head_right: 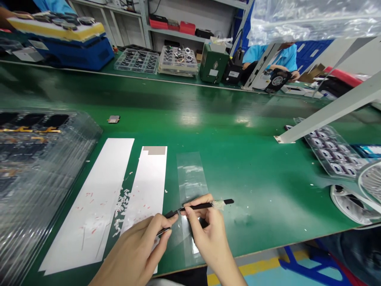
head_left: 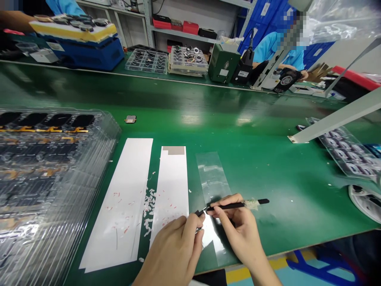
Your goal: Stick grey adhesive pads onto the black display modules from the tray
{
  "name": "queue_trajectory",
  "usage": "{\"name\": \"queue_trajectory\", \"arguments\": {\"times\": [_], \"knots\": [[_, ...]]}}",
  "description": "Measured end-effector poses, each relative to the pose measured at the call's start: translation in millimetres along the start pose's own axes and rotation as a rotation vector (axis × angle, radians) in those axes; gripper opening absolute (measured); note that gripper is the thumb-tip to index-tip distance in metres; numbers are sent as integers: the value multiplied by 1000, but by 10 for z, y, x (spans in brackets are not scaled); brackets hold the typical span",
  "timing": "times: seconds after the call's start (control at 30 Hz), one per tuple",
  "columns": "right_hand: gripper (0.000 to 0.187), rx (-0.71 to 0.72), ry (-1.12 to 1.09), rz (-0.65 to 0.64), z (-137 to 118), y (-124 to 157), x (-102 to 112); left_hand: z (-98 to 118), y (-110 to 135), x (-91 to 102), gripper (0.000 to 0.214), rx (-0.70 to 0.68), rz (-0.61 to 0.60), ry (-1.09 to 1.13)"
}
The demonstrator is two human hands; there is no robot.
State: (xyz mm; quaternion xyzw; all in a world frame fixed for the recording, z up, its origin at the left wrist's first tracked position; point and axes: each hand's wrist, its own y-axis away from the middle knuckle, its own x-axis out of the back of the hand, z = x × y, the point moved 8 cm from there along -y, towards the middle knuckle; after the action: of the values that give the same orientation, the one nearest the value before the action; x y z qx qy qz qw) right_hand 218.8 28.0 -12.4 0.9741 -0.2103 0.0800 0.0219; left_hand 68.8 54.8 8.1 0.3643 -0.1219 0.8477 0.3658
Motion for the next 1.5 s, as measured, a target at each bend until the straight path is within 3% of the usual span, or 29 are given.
{"name": "queue_trajectory", "arguments": {"times": [0.23, 0.4, 0.53, 0.73, 0.93, 1.03, 1.3, 1.5], "knots": [[20, 2, 10, -6, -14, -4, -28, 15, 5, -7, 16, 0, -5, -19], [14, 35, -167, 154, -43, 8, 155, -44, 4, 8, 21, 53, 29, 91], [11, 133, -235, 230, -219, 80, 265, -146, -16, 93, 16, 142, 83, 264], [10, 274, -340, 236, -655, 343, -84, -191, -25, 245, 15, 124, 183, 479], [13, 386, -318, 253, -773, 485, -420, -195, 20, 316, 30, 18, 294, 450], [17, 427, -308, 253, -776, 489, -453, -187, 32, 312, 33, -1, 306, 438], [23, 422, -356, 271, -710, 467, -472, -134, 13, 224, 37, -20, 202, 373], [24, 459, -337, 301, -725, 515, -435, -130, 35, 268, 33, -28, 256, 331]]}}
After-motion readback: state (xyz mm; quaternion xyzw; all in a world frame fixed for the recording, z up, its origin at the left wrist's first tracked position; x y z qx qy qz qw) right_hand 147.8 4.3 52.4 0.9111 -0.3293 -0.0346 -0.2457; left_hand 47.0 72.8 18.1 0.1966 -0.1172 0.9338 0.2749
